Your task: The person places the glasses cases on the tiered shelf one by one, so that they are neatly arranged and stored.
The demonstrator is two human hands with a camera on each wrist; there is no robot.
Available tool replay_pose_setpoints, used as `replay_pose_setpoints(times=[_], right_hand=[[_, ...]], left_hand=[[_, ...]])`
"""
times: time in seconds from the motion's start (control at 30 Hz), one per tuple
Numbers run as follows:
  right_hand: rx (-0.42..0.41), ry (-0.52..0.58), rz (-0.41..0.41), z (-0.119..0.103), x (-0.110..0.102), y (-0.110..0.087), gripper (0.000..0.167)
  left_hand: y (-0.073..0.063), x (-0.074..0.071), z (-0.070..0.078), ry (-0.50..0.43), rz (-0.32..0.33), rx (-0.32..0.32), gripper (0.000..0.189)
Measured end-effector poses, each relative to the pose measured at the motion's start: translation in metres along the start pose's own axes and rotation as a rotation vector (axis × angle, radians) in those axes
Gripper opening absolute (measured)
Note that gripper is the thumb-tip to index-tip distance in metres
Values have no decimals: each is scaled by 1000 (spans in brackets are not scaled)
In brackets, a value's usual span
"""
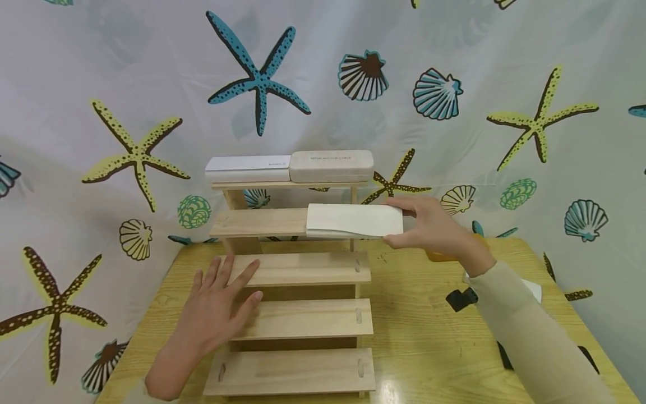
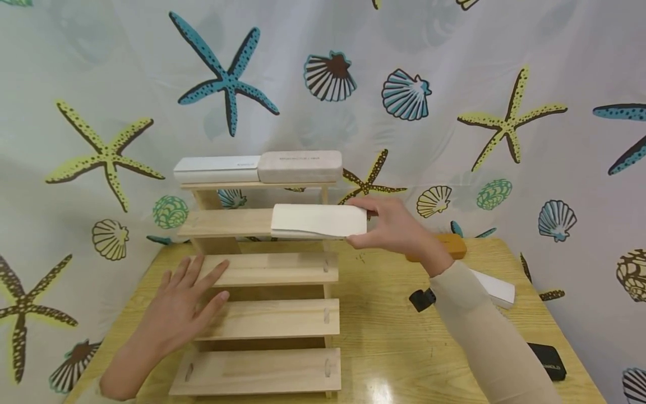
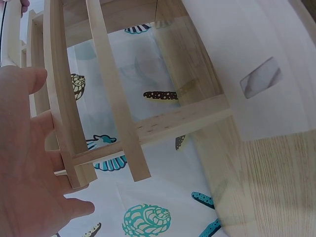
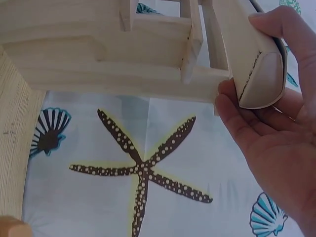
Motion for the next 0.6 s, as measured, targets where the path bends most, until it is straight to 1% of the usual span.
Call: replay_pose_setpoints(times=[0.13,0.27,0.5,0.6], right_hand=[[-18,19,1,-8,8,12,65],[-33,17,-8,-16,17,24,69],[-71,11,-35,-31,31,42,67],[-86,27,-44,-36,37,48,65]], left_hand=[[1,-1,1,-1,7,4,62],[1,-1,2,1,8,3,62],[1,-2,3,7,9,4,61],[1,-1,3,9,13,5,61]])
Point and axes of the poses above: each hand's wrist, its own y-axis towards the middle knuckle, its own x-axis out of the palm, z = x × y, the point moved 6 cm from there along y, towards the middle knuckle, and after that the axes turned 1 degree about y, right-handed, at the moved point
